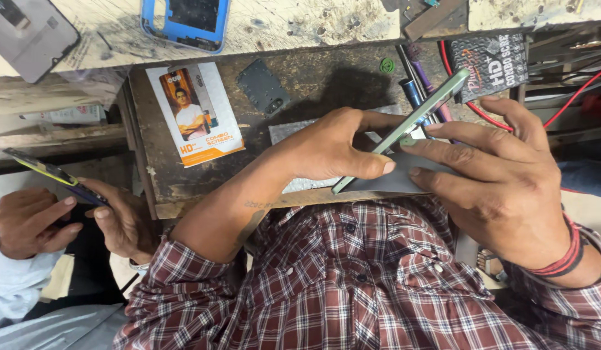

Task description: The person disassembles a smartphone, removes the back cover, and uses a plastic pry tool and screwdriver to detach internal components. They then reassemble the phone, securing the back cover and testing the device by turning it on.

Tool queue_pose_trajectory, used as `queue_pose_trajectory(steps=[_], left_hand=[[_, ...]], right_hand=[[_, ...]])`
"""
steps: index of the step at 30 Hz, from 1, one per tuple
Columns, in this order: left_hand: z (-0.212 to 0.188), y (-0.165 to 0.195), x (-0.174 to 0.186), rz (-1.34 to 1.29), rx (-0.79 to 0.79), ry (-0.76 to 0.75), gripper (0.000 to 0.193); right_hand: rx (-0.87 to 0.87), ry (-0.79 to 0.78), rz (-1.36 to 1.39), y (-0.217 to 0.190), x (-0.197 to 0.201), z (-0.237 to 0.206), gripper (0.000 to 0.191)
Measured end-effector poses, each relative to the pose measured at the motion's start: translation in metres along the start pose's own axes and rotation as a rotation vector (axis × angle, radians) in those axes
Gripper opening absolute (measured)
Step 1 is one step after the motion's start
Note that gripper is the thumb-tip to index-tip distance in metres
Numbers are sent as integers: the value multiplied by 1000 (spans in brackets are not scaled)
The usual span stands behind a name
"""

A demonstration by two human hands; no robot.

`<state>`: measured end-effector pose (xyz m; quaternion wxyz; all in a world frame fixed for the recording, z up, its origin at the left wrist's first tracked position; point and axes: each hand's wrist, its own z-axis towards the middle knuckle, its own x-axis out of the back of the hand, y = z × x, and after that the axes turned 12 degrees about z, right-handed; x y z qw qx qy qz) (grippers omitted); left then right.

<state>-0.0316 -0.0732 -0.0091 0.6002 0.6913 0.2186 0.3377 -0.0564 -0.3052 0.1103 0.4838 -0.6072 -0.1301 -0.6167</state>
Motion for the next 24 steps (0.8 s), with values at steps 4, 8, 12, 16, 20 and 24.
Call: queue_pose_trajectory(steps=[4, 8, 12, 16, 20, 24], left_hand=[[0, 8, 4, 7, 3, -2, 75], [3, 12, 7, -10, 19, -8, 72], [1, 12, 10, -4, 44, 11, 74], [3, 11, 9, -17, 37, 27, 76], [1, 10, 10, -30, 37, 23, 78], [-3, 9, 10, -13, 44, 18, 78]], right_hand=[[-4, 9, 2, -2, 2, 2, 15], [-10, 20, -1, -1, 3, 3, 14], [-28, 11, 10, -3, 1, 4, 14], [-17, 26, 1, -3, 1, 4, 15], [-17, 15, -13, -4, 0, 4, 14], [-4, 28, -6, -6, -3, 1, 12]])
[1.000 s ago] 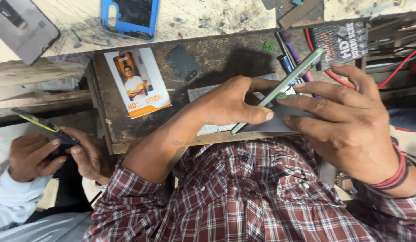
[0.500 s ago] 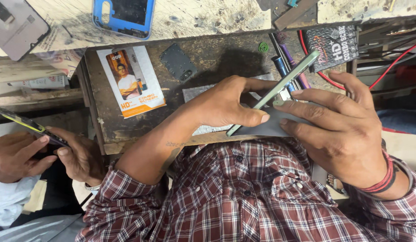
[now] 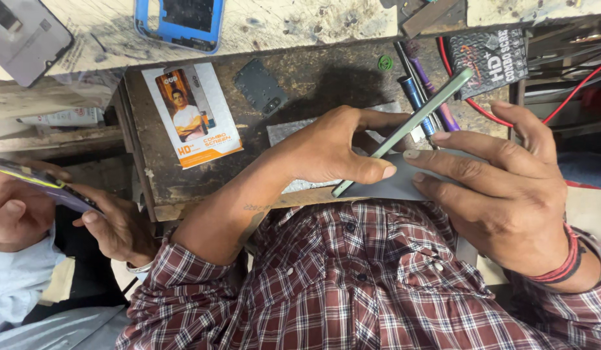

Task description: The person disassembles a smartphone, removes the back cover, and uses a plastic pry tool and screwdriver to detach internal components. They then reassemble the phone, securing the back cover and testing the device by turning it on.

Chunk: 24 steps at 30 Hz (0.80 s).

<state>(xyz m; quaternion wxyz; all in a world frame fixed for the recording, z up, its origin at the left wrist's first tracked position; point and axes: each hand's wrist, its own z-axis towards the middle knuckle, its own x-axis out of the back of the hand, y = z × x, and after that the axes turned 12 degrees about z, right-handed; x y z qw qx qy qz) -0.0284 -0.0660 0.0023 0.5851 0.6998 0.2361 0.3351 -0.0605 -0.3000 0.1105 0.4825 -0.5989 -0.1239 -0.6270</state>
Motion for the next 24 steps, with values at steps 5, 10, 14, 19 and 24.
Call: queue_pose_trajectory(steps=[5, 10, 14, 19, 24], left_hand=[[-4, -1, -1, -35, -56, -10, 72], [-7, 0, -2, 17, -12, 22, 76], [-9, 0, -1, -76, 88, -14, 85], [-9, -2, 0, -24, -29, 83, 86], [-8, 5, -12, -121, -96, 211, 108]], right_hand=[[22, 7, -14, -2, 1, -1, 11], [40, 37, -45, -6, -2, 6, 12], [17, 100, -52, -5, -2, 7, 13], [28, 285, -113, 14, -10, 3, 16], [-34, 675, 183, 9, -46, -11, 53]])
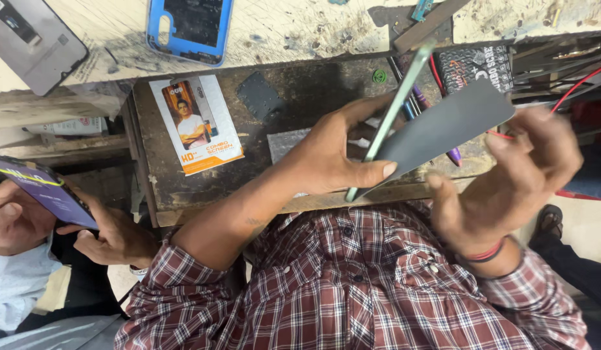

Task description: The person disassembles a smartphone, removes the back cover, and uses a plastic pry tool and screwdriver to detach internal components. They then reassemble the phone, securing the back cover and testing the device by turning it on.

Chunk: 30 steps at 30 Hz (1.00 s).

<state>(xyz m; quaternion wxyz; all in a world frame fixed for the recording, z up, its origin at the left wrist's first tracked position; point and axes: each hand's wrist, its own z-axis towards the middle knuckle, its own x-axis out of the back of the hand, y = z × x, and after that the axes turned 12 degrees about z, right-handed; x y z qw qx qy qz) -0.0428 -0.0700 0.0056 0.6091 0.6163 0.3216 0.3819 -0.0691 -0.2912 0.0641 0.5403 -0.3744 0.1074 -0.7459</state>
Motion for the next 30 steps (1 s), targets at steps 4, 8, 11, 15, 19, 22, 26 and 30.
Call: queue_pose_trajectory(steps=[4, 8, 11, 15, 19, 22, 26, 30], left_hand=[[-4, 9, -15, 9, -182, 203, 104], [-2, 17, -25, -45, -304, 288, 85], [-2, 21, -27, 18, -285, 315, 68], [-3, 17, -30, 55, -74, 184, 36], [2, 7, -33, 205, -125, 80, 40], [5, 8, -36, 153, -117, 19, 43], [9, 23, -30, 186, -149, 28, 47], [15, 40, -18, 361, -387, 359, 60]], right_hand=[[-233, -142, 97, -13, -8, -21, 62], [-306, -249, 201, -7, -9, -8, 65], [-347, -242, 236, -1, -8, 5, 57], [-377, -214, 314, 2, -6, 10, 42], [-246, -177, 122, 7, -10, 4, 26], [-204, -171, 3, 11, -10, 0, 16], [-192, -161, -71, 15, -9, -6, 12], [-162, -123, -79, 19, -9, -8, 18]])
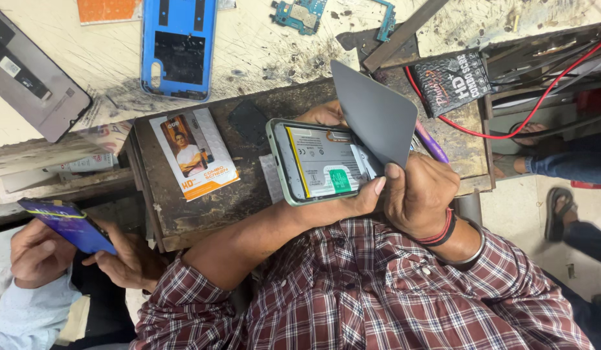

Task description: The person disassembles a smartphone, removes the back cover, and uses a plastic pry tool and screwdriver to detach internal components. They then reassemble the phone, securing the back cover and testing the device by turning it on.

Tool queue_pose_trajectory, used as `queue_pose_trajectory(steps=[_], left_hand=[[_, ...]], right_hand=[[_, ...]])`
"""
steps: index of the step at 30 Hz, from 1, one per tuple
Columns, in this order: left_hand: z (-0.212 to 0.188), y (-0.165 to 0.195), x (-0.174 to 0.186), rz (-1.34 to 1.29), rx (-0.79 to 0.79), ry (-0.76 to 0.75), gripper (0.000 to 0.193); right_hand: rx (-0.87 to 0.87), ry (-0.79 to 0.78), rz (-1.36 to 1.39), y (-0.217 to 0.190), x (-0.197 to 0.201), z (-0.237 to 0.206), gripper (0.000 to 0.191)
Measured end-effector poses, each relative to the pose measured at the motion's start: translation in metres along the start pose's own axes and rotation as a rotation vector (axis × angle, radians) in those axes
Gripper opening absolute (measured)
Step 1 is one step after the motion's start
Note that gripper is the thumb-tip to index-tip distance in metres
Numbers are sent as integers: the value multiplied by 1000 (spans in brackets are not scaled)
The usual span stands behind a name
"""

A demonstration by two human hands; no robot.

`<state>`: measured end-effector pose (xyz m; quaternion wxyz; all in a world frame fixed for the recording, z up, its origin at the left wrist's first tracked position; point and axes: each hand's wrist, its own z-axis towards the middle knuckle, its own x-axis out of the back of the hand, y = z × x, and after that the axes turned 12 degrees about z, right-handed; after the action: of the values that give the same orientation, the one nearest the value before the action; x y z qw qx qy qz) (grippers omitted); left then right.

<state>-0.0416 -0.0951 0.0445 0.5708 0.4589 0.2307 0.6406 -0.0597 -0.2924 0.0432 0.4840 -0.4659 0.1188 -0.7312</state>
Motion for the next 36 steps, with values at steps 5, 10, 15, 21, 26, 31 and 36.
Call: queue_pose_trajectory(steps=[5, 10, 15, 21, 26, 31, 36], left_hand=[[5, 4, -3, -202, 53, 29, 60], [0, 1, -7, -235, 96, -36, 64], [3, 5, -7, -300, 100, 28, 58], [12, 12, 4, -327, 109, -4, 52], [16, 17, 9, -272, 114, -45, 58], [18, 17, 0, -272, 62, 101, 63], [14, 14, 3, -248, 128, -15, 68]], right_hand=[[-22, 2, -20, 2, 2, -1, 19], [-24, 23, -26, 3, 1, -1, 23], [-13, 25, -32, 6, 2, -2, 24], [-15, 42, -54, 6, 1, -4, 27], [-31, 60, -54, 5, 2, -1, 27], [-62, 76, -40, 4, 3, 2, 25], [-71, 82, -42, 3, 5, 3, 26]])
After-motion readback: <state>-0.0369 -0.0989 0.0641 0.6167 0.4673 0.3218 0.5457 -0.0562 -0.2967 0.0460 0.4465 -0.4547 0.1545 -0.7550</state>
